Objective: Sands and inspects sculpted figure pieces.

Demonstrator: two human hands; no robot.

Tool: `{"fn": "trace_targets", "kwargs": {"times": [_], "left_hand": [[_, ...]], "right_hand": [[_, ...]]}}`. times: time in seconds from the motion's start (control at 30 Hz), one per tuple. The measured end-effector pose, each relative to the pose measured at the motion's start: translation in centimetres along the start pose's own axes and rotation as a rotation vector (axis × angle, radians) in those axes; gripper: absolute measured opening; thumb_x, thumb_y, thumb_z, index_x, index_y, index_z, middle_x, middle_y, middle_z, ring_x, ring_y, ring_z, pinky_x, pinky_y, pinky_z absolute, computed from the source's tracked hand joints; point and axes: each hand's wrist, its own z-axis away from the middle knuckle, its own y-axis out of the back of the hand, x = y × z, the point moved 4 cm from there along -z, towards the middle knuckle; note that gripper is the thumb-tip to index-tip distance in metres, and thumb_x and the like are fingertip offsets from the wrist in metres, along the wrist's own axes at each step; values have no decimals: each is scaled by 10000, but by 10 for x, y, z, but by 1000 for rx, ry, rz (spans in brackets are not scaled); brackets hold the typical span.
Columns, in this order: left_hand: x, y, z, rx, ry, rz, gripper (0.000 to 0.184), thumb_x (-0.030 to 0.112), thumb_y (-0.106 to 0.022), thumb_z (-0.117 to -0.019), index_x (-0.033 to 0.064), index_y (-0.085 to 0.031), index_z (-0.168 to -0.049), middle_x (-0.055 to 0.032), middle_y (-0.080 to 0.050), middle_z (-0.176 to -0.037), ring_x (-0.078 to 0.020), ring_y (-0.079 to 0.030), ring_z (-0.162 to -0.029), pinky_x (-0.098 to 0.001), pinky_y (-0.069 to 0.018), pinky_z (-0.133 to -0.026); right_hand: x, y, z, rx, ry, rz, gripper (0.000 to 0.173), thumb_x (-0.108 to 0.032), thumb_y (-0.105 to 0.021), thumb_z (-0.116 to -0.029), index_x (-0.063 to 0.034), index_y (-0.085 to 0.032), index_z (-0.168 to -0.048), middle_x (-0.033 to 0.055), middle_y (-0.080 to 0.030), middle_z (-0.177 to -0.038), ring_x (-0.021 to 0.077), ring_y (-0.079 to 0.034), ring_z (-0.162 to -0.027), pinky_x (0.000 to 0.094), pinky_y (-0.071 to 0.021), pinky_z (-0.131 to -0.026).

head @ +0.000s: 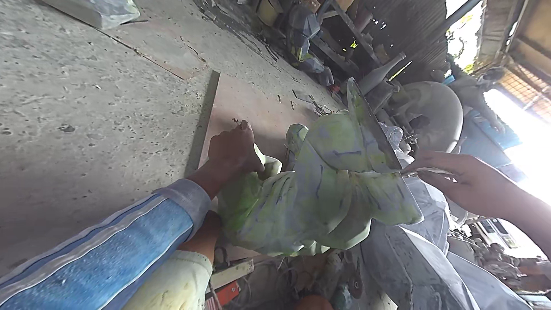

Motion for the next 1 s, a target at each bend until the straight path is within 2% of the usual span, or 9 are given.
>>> {"fn": "trace_targets", "kwargs": {"times": [0.1,0.2,0.33,0.43,0.53,0.67,0.8,0.87,1.0], "left_hand": [[2,2,2,-21,-18,22,999,510,-950,-551,39,-509,-1314,-181,-675,-1039,-404,-686,-887,-582,-536,-647],[2,2,1,-15,-14,17,968,516,-948,-540,51,-518,-1271,-170,-671,-1020,-395,-687,-869,-571,-534,-623],[-1,2,2,-11,-8,20,1012,524,-949,-534,52,-513,-1316,-171,-674,-1055,-399,-688,-890,-582,-536,-627],[-3,2,2,-14,7,26,1016,519,-949,-530,49,-507,-1315,-177,-675,-1027,-398,-691,-885,-584,-536,-625],[-6,3,1,-12,6,24,1007,520,-948,-530,52,-506,-1304,-168,-672,-1028,-393,-691,-870,-576,-535,-612],[-6,4,2,-17,-7,28,1040,518,-944,-544,48,-494,-1354,-172,-679,-1056,-399,-692,-887,-579,-537,-628],[-3,1,2,-12,-12,10,1006,533,-935,-537,59,-508,-1314,-159,-674,-1020,-386,-690,-881,-567,-532,-616],[-2,1,2,-9,-10,15,990,521,-941,-530,63,-514,-1297,-162,-672,-1005,-383,-689,-869,-563,-529,-606],[-4,2,3,-9,-6,20,983,522,-941,-537,53,-515,-1289,-169,-674,-988,-392,-688,-866,-569,-529,-621]], "right_hand": [[-14,7,0,33,55,73,265,-257,-560,-976,-266,-754,-1157,-127,-709,-1131,13,-675,-1048,286,-615,-897],[-21,-1,2,30,100,179,292,-256,-556,-969,-269,-749,-1188,-116,-678,-1119,6,-664,-988,273,-616,-824],[-27,-15,11,-26,140,388,361,-238,-515,-956,-239,-744,-1235,-40,-668,-1113,123,-668,-990,376,-600,-797],[-35,-12,17,-47,204,555,374,-224,-520,-940,-199,-746,-1236,1,-673,-1013,191,-683,-911,395,-598,-729],[-31,-3,29,-71,251,605,359,-225,-530,-932,-206,-762,-1206,7,-689,-1030,224,-690,-934,420,-599,-736],[-22,15,36,-36,188,548,368,-281,-527,-936,-227,-759,-1216,-11,-701,-1146,203,-697,-1032,441,-611,-805],[-30,11,18,-42,121,531,420,-220,-535,-939,-293,-712,-1313,-40,-686,-1114,155,-704,-841,424,-605,-625],[-40,3,8,-130,81,539,373,-135,-609,-929,-268,-740,-1252,-29,-695,-1082,168,-702,-813,424,-597,-626],[-44,-4,-2,-243,50,556,300,-143,-632,-939,-260,-768,-1180,-35,-670,-1020,147,-675,-770,395,-583,-611]]}}
